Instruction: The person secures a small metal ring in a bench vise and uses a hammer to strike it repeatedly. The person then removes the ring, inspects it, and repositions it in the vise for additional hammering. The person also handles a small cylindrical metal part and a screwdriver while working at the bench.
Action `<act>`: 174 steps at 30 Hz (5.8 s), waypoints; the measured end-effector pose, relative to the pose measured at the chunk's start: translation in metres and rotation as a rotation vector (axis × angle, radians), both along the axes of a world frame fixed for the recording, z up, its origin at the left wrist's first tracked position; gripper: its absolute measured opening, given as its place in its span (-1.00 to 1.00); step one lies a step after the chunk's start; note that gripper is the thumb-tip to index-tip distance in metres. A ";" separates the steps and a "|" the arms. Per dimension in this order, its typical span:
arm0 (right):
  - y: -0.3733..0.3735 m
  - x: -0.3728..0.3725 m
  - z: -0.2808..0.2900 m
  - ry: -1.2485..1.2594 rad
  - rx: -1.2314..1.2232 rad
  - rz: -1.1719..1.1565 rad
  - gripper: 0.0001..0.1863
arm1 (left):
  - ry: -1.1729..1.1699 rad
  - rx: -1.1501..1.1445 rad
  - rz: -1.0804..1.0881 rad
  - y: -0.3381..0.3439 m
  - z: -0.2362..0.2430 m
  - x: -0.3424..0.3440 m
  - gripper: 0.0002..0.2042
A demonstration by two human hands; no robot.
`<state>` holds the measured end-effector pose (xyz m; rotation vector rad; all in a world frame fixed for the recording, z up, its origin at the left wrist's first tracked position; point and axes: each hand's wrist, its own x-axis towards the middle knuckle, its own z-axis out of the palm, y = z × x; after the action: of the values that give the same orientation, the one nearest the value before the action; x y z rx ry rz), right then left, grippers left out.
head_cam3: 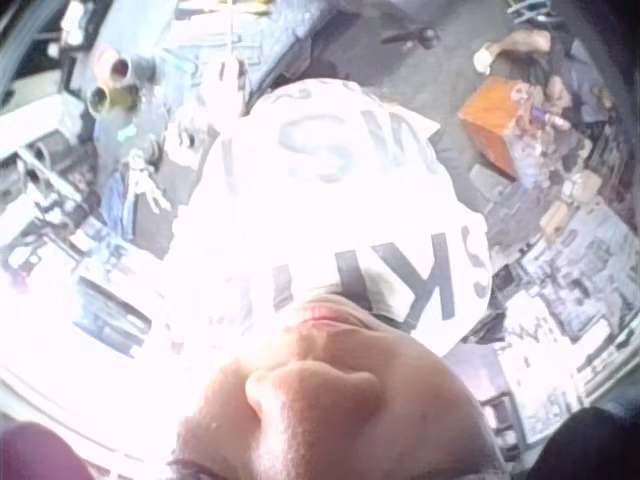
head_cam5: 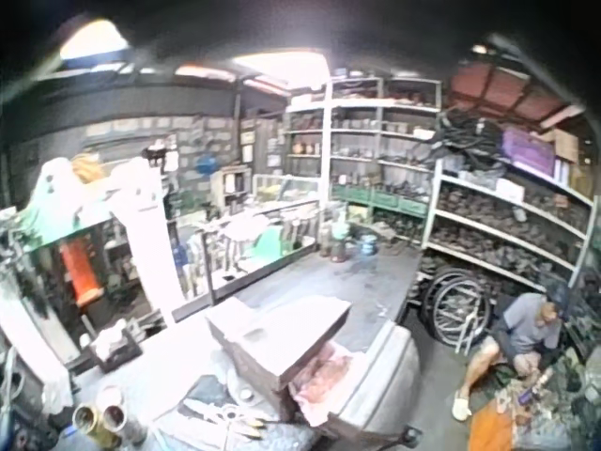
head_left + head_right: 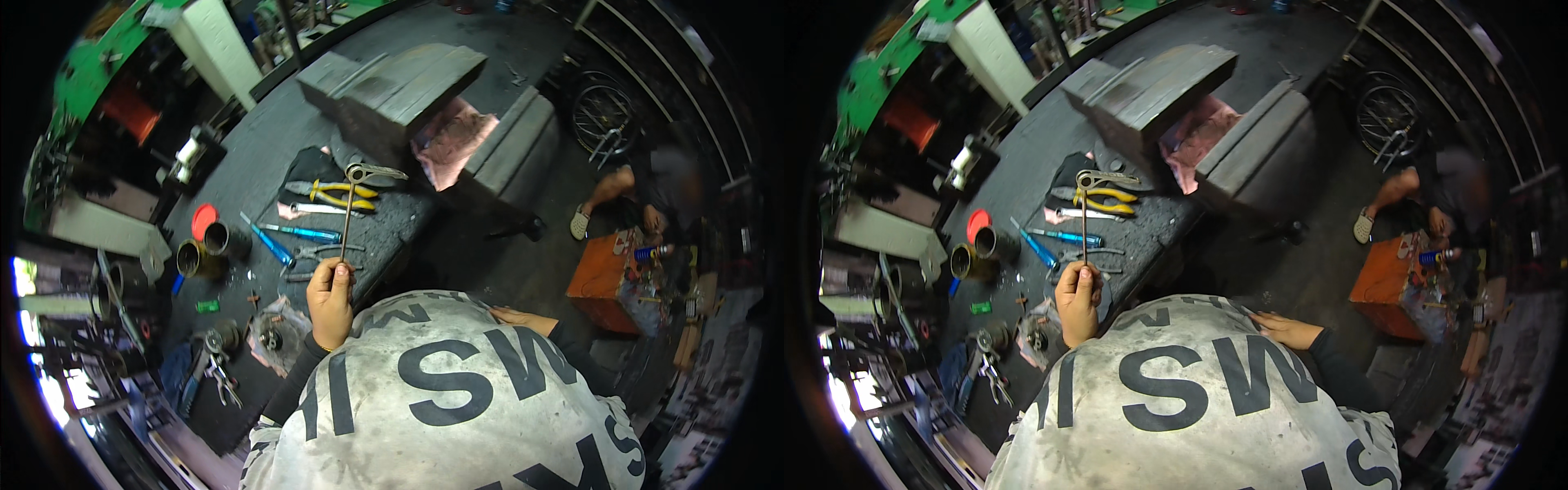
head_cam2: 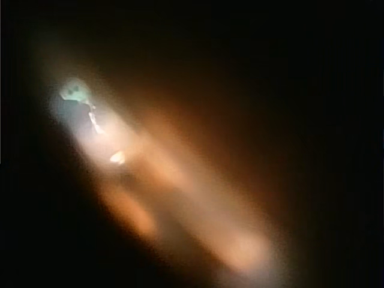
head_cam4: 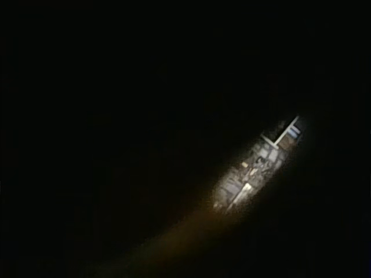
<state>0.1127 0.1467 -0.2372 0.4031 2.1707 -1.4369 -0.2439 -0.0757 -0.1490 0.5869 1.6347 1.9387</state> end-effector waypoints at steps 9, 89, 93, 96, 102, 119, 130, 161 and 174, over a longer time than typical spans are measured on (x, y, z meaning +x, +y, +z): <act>-0.024 -0.043 0.015 0.068 0.047 -0.654 -0.52 | 0.050 0.141 -0.134 0.076 -0.001 0.011 -0.82; 0.008 -0.329 0.064 1.076 0.226 -1.038 -0.57 | 1.331 -0.478 -0.363 0.242 0.149 -0.072 -0.56; 0.011 -0.329 0.051 1.127 0.116 -1.014 -0.61 | 1.226 -0.535 -0.467 0.246 0.149 -0.074 -0.48; 0.019 -0.326 0.041 1.175 -0.132 -0.918 -0.56 | 1.278 -0.570 -0.449 0.248 0.143 -0.074 -0.46; 0.022 -0.318 0.056 1.065 -0.231 -0.795 -0.44 | 1.330 -0.622 -0.462 0.251 0.140 -0.076 -0.45; 0.043 -0.307 0.069 0.884 -0.373 -0.650 -0.28 | 1.410 -0.655 -0.448 0.251 0.136 -0.075 -0.43; 0.037 -0.323 0.063 0.991 -0.349 -0.687 -0.28 | 1.404 -0.583 -0.431 0.250 0.135 -0.074 -0.42; 0.038 -0.329 0.049 1.015 -0.295 -0.709 -0.45 | 1.760 -0.492 -0.407 0.249 0.136 -0.100 -0.48; 0.031 -0.328 0.051 1.029 -0.419 -0.746 -0.51 | 0.460 0.037 0.085 0.137 0.053 -0.053 -0.68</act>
<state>-0.2152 0.1778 -0.1861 0.3708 2.4074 -2.9557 -0.2974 0.0616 -0.0957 1.0560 1.9232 1.9987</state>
